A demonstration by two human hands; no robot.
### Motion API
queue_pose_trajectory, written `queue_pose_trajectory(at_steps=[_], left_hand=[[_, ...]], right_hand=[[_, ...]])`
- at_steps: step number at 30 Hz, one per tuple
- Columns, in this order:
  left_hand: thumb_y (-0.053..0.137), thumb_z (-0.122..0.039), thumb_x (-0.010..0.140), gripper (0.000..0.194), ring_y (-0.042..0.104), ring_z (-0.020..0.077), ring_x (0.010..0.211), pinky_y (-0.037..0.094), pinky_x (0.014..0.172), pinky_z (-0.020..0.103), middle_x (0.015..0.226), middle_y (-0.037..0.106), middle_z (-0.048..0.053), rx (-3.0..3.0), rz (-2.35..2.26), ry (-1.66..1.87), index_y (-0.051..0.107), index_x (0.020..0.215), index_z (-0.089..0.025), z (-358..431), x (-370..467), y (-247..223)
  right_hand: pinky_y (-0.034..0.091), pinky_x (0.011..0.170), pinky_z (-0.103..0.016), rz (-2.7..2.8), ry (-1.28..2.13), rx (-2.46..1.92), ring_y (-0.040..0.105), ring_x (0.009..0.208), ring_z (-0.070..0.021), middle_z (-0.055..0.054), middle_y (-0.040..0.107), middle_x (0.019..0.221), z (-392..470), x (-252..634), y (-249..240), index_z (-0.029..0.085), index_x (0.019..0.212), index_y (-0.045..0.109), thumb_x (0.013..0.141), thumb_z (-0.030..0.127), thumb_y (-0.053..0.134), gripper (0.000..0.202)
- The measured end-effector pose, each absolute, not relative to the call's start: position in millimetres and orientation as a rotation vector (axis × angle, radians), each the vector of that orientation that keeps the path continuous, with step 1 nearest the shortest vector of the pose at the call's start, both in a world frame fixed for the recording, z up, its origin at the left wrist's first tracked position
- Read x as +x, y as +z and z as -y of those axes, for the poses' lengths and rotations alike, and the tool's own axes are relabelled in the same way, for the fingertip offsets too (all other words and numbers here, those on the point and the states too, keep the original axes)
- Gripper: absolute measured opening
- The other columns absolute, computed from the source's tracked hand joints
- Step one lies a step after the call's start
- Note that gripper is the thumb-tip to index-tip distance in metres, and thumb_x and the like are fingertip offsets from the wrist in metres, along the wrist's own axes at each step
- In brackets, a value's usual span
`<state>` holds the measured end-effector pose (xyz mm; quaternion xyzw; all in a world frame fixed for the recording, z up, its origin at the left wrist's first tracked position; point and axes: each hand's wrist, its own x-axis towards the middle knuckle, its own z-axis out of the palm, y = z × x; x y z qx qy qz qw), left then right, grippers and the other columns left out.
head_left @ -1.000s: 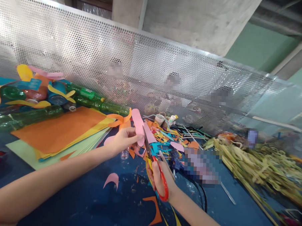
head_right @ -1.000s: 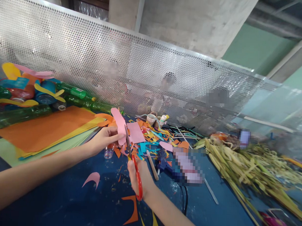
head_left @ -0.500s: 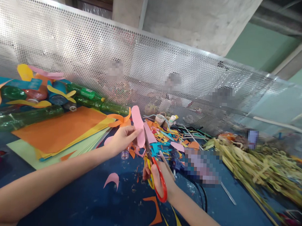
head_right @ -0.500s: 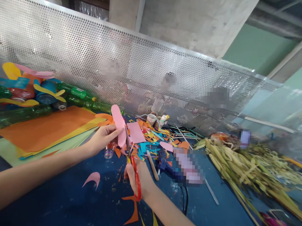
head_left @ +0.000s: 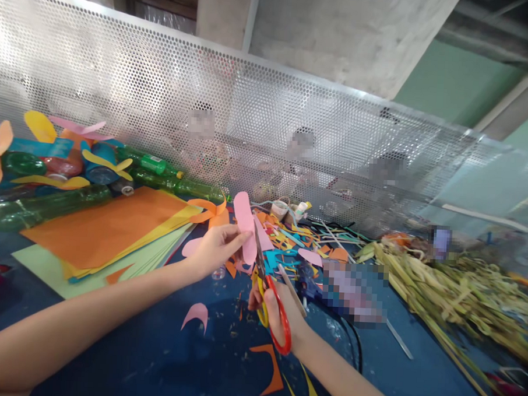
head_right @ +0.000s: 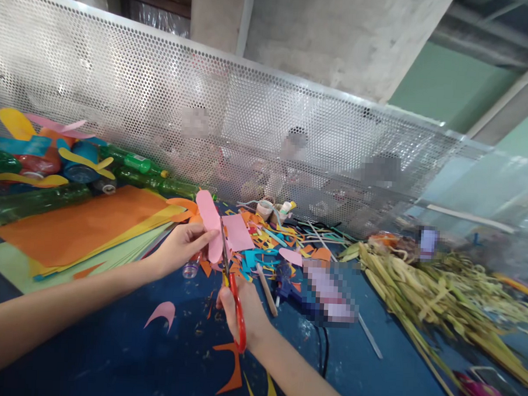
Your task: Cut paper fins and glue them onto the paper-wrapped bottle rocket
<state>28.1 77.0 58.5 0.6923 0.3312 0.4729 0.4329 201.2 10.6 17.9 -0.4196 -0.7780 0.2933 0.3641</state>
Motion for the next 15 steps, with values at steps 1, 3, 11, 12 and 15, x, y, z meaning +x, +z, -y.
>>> queue_pose_trajectory(at_steps=[1,3,11,12,15], left_hand=[[0.05,-0.042,0.084,0.034,0.055,0.0103,0.05,0.044,0.049,0.02,0.056,0.06,0.0,1.72,-0.823,1.173,0.057,0.065,-0.015,-76.7,28.1,59.0],[0.05,-0.043,0.084,0.035,0.055,0.0103,0.048,0.044,0.049,0.02,0.055,0.06,0.0,1.708,-0.821,1.154,0.057,0.065,-0.014,-75.9,28.1,60.0],[0.05,-0.046,0.083,0.038,0.055,0.0101,0.047,0.044,0.048,0.02,0.055,0.061,0.0,1.671,-0.824,1.136,0.058,0.065,-0.014,-74.0,27.5,59.9],[0.051,-0.047,0.083,0.038,0.055,0.0101,0.047,0.044,0.048,0.02,0.055,0.061,0.001,1.661,-0.823,1.137,0.059,0.065,-0.014,-74.2,27.6,59.6],[0.051,-0.046,0.083,0.038,0.055,0.0099,0.047,0.044,0.048,0.02,0.056,0.062,0.001,1.638,-0.797,1.142,0.059,0.065,-0.014,-74.9,27.8,59.0]], right_hand=[[0.042,0.055,-0.029,1.988,0.762,-1.078,0.05,0.057,-0.0171,-0.004,0.05,0.058,-10.2,201.0,17.2,0.021,0.061,0.043,0.087,0.064,0.016,0.058],[0.041,0.052,-0.029,1.964,0.778,-1.095,0.05,0.054,-0.0167,-0.003,0.049,0.056,-9.3,200.7,16.5,0.021,0.062,0.043,0.088,0.062,0.017,0.055],[0.033,0.041,-0.028,1.987,0.761,-1.147,0.041,0.043,-0.0146,0.002,0.041,0.047,-9.7,202.9,15.6,0.023,0.063,0.04,0.089,0.063,0.017,0.052],[0.033,0.041,-0.028,1.979,0.766,-1.144,0.041,0.043,-0.0146,0.002,0.04,0.047,-10.0,203.2,14.8,0.023,0.064,0.04,0.088,0.064,0.018,0.052],[0.032,0.039,-0.027,1.949,0.791,-1.143,0.039,0.042,-0.0143,0.002,0.039,0.046,-10.3,203.4,12.5,0.023,0.063,0.039,0.087,0.066,0.019,0.053]])
